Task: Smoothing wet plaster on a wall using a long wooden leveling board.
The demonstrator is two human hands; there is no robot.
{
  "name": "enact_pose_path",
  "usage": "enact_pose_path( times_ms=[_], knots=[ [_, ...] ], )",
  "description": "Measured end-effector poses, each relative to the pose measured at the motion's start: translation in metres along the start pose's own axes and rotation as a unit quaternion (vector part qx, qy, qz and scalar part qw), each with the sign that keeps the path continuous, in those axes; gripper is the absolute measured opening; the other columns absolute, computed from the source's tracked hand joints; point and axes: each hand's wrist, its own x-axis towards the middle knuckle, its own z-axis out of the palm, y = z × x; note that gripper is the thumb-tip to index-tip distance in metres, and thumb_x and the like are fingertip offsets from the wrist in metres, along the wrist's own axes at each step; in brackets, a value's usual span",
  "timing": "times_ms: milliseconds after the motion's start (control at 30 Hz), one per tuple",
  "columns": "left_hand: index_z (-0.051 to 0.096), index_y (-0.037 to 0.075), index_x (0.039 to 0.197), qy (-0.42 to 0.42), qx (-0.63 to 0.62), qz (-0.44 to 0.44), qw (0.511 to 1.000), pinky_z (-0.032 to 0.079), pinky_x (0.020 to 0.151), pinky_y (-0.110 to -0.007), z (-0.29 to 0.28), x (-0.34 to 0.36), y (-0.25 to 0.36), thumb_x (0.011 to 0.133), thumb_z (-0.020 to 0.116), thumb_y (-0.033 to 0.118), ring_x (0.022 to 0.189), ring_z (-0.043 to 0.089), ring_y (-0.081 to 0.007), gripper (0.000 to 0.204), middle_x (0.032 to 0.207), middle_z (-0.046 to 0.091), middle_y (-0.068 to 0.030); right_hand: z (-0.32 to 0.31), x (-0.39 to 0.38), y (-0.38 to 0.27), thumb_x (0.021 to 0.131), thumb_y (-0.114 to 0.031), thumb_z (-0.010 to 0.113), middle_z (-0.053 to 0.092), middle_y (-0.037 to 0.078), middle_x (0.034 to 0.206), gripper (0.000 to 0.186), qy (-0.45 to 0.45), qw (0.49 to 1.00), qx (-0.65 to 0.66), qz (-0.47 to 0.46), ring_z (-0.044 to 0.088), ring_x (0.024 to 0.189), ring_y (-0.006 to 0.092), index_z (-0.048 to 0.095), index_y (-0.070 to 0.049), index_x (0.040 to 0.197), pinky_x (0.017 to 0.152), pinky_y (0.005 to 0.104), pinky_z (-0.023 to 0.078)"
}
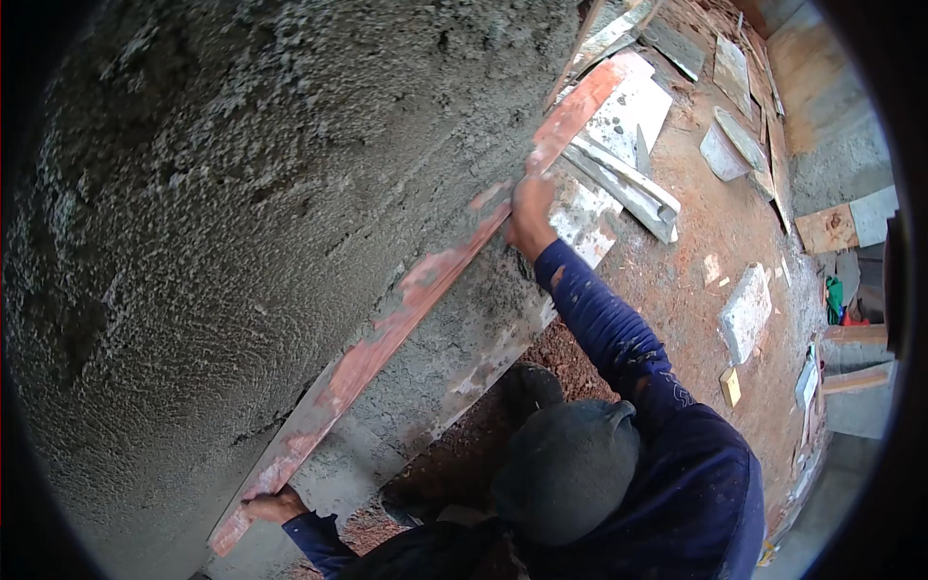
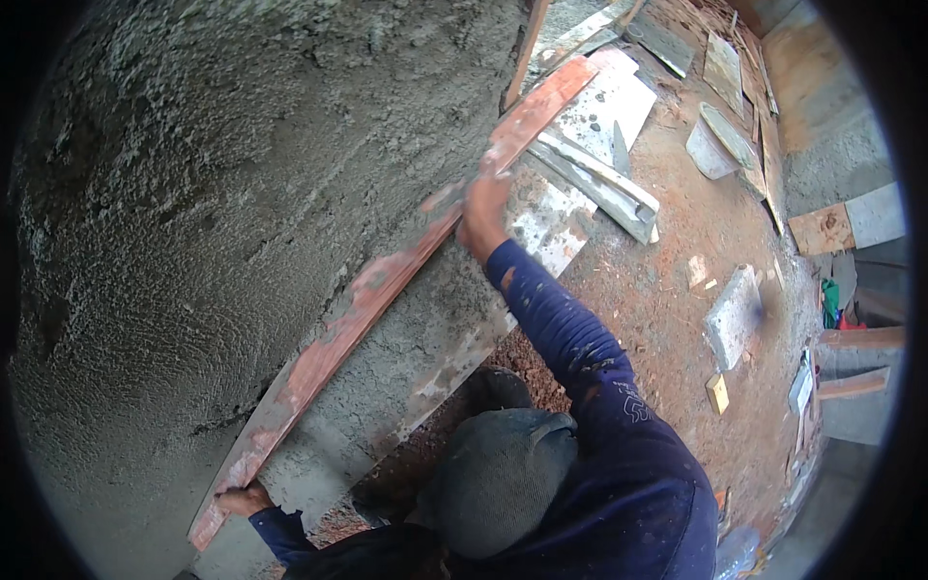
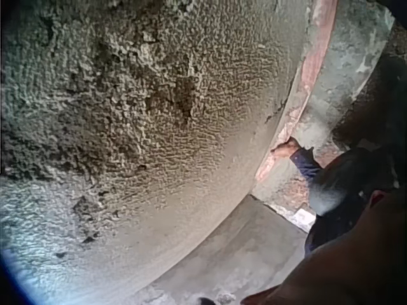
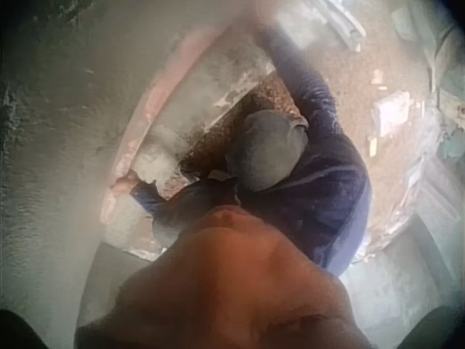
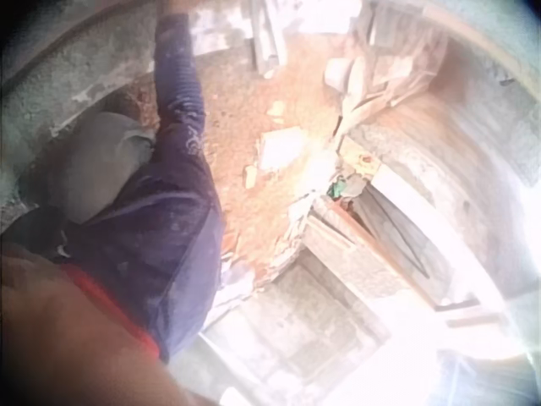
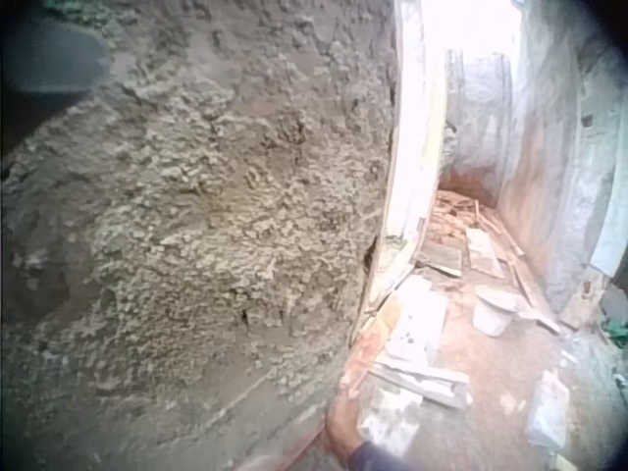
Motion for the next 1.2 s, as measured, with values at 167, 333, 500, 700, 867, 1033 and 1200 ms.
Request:
enact_pose_path(
  times_ms=[167,333,500,700,867,1033,1200],
  knots=[
    [0.039,-0.003,0.119,0.052,0.023,0.028,0.998,0.035,0.096,-0.039,-0.005,0.005,0.015,0.086,0.031,0.033,0.111,0.044,-0.0297,0.050,0.121,0.044,-0.0160,-0.001,-0.031,0.037,0.088,-0.036,0.042,0.049,0.009,0.070,0.034,0.034,0.998,0.043,-0.015,0.052,0.060,0.0206,0.038,-0.003,0.098,0.048,0.0355,0.047],
    [0.039,-0.003,0.119,0.103,0.037,0.054,0.993,0.035,0.096,-0.040,0.026,-0.033,0.011,0.085,0.032,0.034,0.110,0.045,-0.0295,0.050,0.119,0.046,-0.0155,-0.006,-0.006,0.023,0.087,-0.039,0.042,0.049,0.010,0.073,0.042,0.012,1.000,0.005,-0.008,0.053,0.063,0.0208,0.036,0.000,0.102,0.052,0.0384,0.047],
    [0.037,0.001,0.121,-0.021,0.008,0.016,1.000,0.034,0.096,-0.044,0.042,-0.054,0.002,0.085,0.034,0.037,0.114,0.040,-0.0295,0.052,0.123,0.042,-0.0138,0.002,0.019,-0.042,0.086,-0.046,0.040,0.051,0.015,0.087,0.056,0.062,0.997,-0.048,-0.003,0.049,0.073,0.0208,0.045,0.009,0.098,0.063,0.0370,0.043],
    [0.031,0.003,0.127,-0.040,0.015,0.004,0.999,0.031,0.098,-0.043,0.056,-0.074,-0.002,0.086,0.035,0.040,0.118,0.035,-0.0284,0.055,0.129,0.035,-0.0137,0.000,0.040,-0.047,0.085,-0.048,0.041,0.054,0.015,0.086,0.060,0.095,0.993,-0.072,-0.018,0.052,0.074,0.0219,0.046,0.010,0.100,0.061,0.0354,0.043],
    [0.033,0.001,0.125,-0.005,-0.001,-0.003,1.000,0.032,0.098,-0.042,0.030,-0.040,0.011,0.087,0.034,0.037,0.116,0.037,-0.0282,0.053,0.127,0.037,-0.0145,0.002,0.002,-0.031,0.088,-0.045,0.038,0.053,0.015,0.086,0.052,0.028,0.999,-0.030,0.007,0.054,0.076,0.0231,0.047,0.006,0.097,0.060,0.0357,0.044],
    [0.036,-0.001,0.123,0.016,0.003,0.033,0.999,0.034,0.096,-0.039,-0.008,0.002,0.033,0.087,0.032,0.035,0.112,0.042,-0.0283,0.051,0.125,0.040,-0.0150,0.004,-0.059,0.005,0.090,-0.042,0.033,0.048,0.015,0.096,0.046,-0.037,0.997,0.044,0.044,0.052,0.080,0.0224,0.040,0.001,0.106,0.062,0.0361,0.044],
    [0.039,-0.001,0.121,0.085,0.040,0.078,0.993,0.036,0.095,-0.046,-0.014,0.009,0.050,0.086,0.033,0.033,0.111,0.043,-0.0327,0.050,0.123,0.043,-0.0153,0.002,-0.080,0.028,0.090,-0.042,0.033,0.048,0.014,0.094,0.046,-0.020,0.999,-0.033,0.010,0.052,0.079,0.0222,0.040,0.001,0.106,0.065,0.0365,0.044]
  ],
)
